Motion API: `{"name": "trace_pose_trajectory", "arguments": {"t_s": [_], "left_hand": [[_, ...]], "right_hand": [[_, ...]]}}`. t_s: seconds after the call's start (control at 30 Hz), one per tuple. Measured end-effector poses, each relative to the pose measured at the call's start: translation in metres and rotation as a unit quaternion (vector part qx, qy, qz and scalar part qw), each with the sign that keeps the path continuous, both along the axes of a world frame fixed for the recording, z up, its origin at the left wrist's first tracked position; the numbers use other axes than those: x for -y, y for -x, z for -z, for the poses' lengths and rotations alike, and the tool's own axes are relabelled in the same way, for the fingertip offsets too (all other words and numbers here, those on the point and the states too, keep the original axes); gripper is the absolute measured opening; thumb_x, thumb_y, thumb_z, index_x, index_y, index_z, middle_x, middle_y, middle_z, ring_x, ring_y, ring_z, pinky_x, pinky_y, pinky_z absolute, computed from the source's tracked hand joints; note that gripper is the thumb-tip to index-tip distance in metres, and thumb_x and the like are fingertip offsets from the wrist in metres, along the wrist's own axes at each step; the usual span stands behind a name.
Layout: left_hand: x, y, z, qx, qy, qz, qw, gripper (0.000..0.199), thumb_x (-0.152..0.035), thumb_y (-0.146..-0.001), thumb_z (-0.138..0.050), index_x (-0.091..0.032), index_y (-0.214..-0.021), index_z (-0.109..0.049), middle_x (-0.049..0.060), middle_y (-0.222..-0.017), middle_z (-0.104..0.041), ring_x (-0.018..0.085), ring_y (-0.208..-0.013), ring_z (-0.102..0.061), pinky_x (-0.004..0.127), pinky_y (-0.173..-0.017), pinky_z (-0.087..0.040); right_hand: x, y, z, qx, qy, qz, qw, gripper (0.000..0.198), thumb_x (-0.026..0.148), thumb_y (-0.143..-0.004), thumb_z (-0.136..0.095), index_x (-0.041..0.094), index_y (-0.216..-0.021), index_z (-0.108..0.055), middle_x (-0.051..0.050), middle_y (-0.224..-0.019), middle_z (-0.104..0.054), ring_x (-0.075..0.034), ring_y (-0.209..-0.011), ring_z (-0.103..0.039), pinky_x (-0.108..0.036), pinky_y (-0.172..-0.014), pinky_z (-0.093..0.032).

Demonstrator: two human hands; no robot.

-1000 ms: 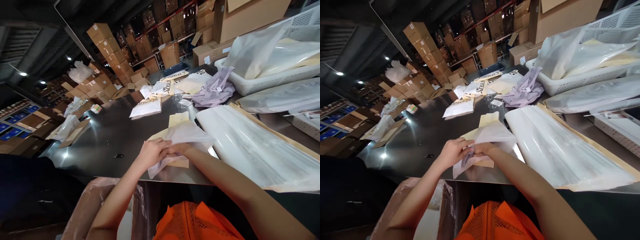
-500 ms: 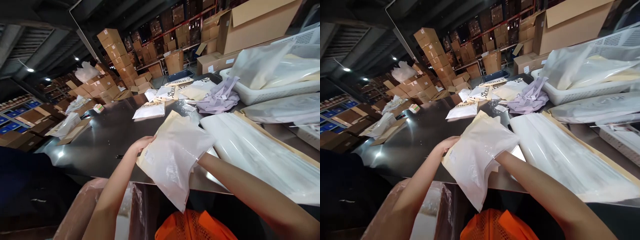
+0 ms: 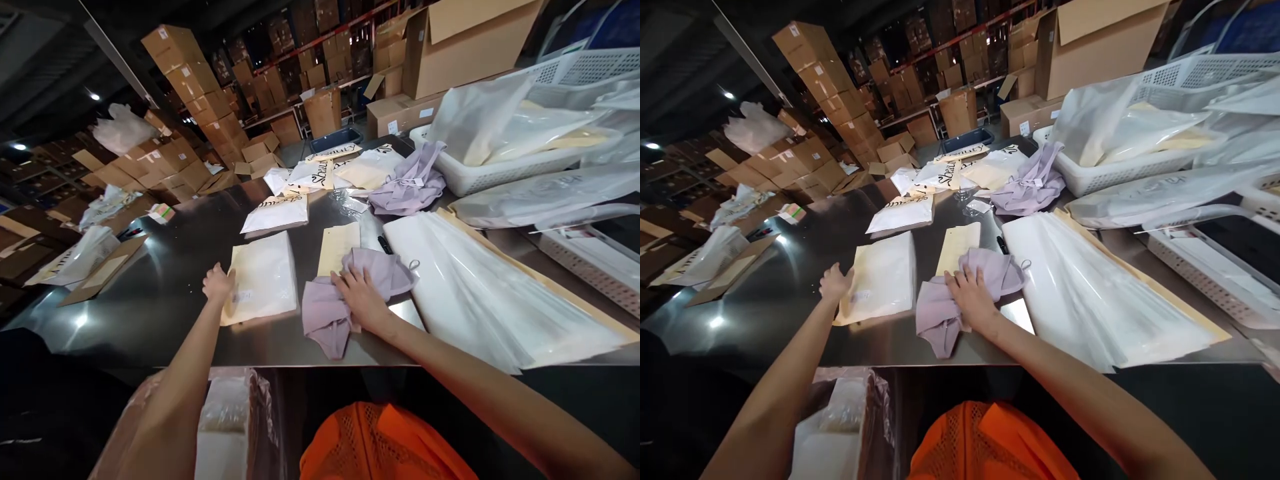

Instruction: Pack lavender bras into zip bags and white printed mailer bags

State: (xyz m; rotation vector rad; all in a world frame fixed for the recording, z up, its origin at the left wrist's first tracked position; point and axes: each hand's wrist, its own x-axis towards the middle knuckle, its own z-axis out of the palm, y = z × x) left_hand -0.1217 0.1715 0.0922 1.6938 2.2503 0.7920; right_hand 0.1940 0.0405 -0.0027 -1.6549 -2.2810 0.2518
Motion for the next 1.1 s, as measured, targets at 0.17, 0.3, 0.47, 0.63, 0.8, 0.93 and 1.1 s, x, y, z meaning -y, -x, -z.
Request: {"name": "trace_pose_trajectory", "arguments": {"t_s": [0.17, 0.3, 0.47, 0.63, 0.8, 0.93, 1.1], "left_hand": [[0.066, -0.062, 0.034, 0.008, -0.023, 0.205, 0.978, 0.025, -0.028, -0.085, -0.063, -0.021, -0.109, -0.067, 0.01, -0.125, -0.064, 0.027, -0.124, -0.054, 0.037, -0.112, -0.036], [0.128, -0.125, 0.075, 0.087, -0.033, 0.412, 0.906, 0.044, -0.029, -0.077, -0.075, -0.024, -0.12, -0.067, 0.011, -0.131, -0.062, 0.034, -0.126, -0.052, 0.048, -0.114, -0.035], [0.135, -0.152, 0.101, -0.091, -0.026, 0.506, 0.857, 0.029, -0.017, -0.086, -0.061, -0.013, -0.114, -0.067, 0.018, -0.133, -0.061, 0.037, -0.129, -0.051, 0.057, -0.108, -0.041], [0.116, -0.107, 0.086, 0.123, -0.127, 0.434, 0.883, 0.015, -0.025, -0.092, -0.055, -0.019, -0.095, -0.068, 0.012, -0.125, -0.066, 0.026, -0.12, -0.059, 0.043, -0.104, -0.047], [0.084, -0.046, 0.07, 0.531, -0.141, 0.017, 0.836, 0.026, -0.036, -0.095, -0.043, -0.02, -0.097, -0.063, 0.007, -0.098, -0.068, 0.019, -0.095, -0.066, 0.034, -0.09, -0.053], [0.069, -0.015, 0.074, 0.513, -0.145, -0.181, 0.826, 0.018, -0.017, -0.087, -0.048, -0.016, -0.103, -0.056, 0.01, -0.105, -0.062, 0.021, -0.102, -0.063, 0.04, -0.093, -0.051], [0.102, -0.067, 0.065, 0.4, -0.237, -0.078, 0.882, 0.046, -0.024, -0.074, -0.073, -0.024, -0.115, -0.053, 0.004, -0.123, -0.056, 0.017, -0.117, -0.054, 0.028, -0.098, -0.046]], "right_hand": [[0.013, -0.025, -0.03, -0.127, 0.082, -0.125, 0.981, 0.091, 0.02, -0.079, -0.064, 0.02, -0.158, -0.018, -0.015, -0.163, -0.017, -0.036, -0.151, -0.002, -0.065, -0.118, -0.011], [0.006, -0.062, -0.032, -0.056, 0.049, -0.12, 0.99, 0.087, 0.009, -0.069, -0.066, 0.023, -0.15, -0.039, -0.011, -0.159, -0.03, -0.037, -0.15, -0.012, -0.066, -0.117, -0.013], [0.002, -0.074, -0.017, 0.014, 0.067, -0.135, 0.989, 0.068, 0.002, -0.074, -0.058, 0.023, -0.139, -0.057, -0.011, -0.149, -0.047, -0.035, -0.141, -0.039, -0.059, -0.116, -0.029], [0.007, -0.105, -0.03, -0.283, 0.065, -0.084, 0.953, 0.033, 0.027, -0.089, -0.055, 0.024, -0.118, -0.07, -0.006, -0.13, -0.065, -0.027, -0.12, -0.062, -0.039, -0.105, -0.049], [0.005, -0.148, -0.02, -0.621, 0.04, 0.178, 0.762, 0.022, 0.03, -0.067, -0.075, 0.025, -0.087, -0.067, 0.001, -0.082, -0.071, -0.017, -0.074, -0.067, -0.027, -0.065, -0.056], [0.011, -0.158, 0.0, -0.683, 0.052, 0.263, 0.68, 0.028, 0.031, -0.06, -0.077, 0.025, -0.082, -0.061, 0.003, -0.074, -0.065, -0.013, -0.059, -0.058, -0.023, -0.05, -0.048], [0.022, -0.138, 0.008, -0.582, -0.02, 0.187, 0.791, 0.03, 0.03, -0.063, -0.079, 0.024, -0.088, -0.063, 0.0, -0.086, -0.07, -0.019, -0.08, -0.067, -0.031, -0.071, -0.057]]}}
